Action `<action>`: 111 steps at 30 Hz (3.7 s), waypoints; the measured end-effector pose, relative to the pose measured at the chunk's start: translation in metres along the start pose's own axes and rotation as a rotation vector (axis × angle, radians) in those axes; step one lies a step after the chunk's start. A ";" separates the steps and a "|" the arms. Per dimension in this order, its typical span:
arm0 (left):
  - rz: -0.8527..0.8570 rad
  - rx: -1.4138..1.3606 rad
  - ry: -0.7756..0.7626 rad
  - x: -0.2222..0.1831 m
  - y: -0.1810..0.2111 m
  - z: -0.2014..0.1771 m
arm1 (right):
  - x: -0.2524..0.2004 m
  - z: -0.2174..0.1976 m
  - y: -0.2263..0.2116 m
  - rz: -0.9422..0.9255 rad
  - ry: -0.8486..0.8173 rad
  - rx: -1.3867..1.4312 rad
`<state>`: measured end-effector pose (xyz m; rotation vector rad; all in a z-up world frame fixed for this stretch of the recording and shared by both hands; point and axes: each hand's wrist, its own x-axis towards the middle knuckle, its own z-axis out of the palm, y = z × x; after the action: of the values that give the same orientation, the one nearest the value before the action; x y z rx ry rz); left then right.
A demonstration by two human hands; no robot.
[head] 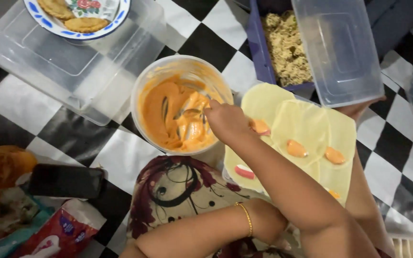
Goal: Folding dough around filling to prepare risoles for cooking
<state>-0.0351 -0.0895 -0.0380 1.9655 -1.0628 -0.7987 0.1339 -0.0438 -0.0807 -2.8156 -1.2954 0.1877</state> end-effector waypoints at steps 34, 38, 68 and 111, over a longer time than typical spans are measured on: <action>-0.123 0.114 -0.107 0.001 0.012 -0.007 | -0.213 -0.103 0.006 0.418 0.115 0.439; -0.116 0.079 -0.143 0.000 0.019 -0.018 | -0.236 -0.101 -0.006 0.308 0.197 -0.091; -0.084 0.083 -0.072 0.004 0.005 0.009 | 0.026 0.022 -0.044 -0.048 -0.300 0.207; -0.259 -0.189 -0.307 0.019 -0.012 -0.009 | -0.445 -0.073 0.108 1.031 0.211 0.125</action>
<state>-0.0151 -0.0987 -0.0463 1.8786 -0.8718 -1.3270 -0.0618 -0.4504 0.0249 -2.9648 0.2723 -0.0159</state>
